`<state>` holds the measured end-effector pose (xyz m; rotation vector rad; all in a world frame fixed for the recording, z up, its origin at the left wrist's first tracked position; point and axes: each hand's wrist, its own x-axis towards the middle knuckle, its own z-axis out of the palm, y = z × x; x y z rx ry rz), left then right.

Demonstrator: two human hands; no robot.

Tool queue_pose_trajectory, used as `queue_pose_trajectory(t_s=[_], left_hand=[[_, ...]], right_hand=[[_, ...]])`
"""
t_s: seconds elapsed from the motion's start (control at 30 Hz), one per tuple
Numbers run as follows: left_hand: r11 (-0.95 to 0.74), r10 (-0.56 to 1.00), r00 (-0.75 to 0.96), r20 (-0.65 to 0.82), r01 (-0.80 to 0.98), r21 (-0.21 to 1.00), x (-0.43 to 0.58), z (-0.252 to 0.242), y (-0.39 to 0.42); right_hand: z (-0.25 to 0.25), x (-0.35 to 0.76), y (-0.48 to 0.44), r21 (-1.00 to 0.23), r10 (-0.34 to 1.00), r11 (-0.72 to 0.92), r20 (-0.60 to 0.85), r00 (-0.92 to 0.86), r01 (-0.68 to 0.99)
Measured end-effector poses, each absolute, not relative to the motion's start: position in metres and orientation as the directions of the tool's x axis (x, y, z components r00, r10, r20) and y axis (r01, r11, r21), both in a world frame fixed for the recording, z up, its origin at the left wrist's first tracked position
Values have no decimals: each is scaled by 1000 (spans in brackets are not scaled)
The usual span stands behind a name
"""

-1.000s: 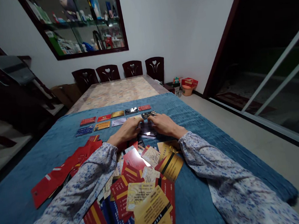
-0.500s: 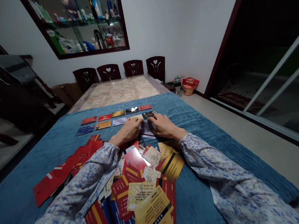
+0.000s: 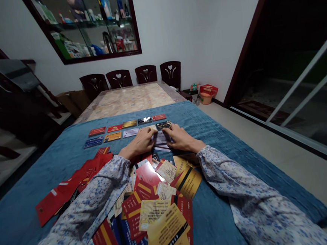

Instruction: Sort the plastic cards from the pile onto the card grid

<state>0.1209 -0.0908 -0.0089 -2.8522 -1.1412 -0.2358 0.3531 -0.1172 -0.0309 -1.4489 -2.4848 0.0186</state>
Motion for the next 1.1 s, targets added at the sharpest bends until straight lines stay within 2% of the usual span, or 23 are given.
queue_pose_trajectory(t_s=[0.13,0.4,0.7,1.1], left_hand=[[-741,669,724,172,668,72,118,-9,-90],[-737,676,730,106,673,61,118,-9,-87],[-742,667,737,110,670,7,116,4,-91],[-704,709,701,80,710,24,93,20,-77]], right_hand=[[-26,353,-119,-102,860,487,229,-456,867],[-13,355,-125,-11,869,473,170,-464,881],[0,350,-129,-3,890,435,156,-429,901],[18,330,-110,3,876,465,140,-461,885]])
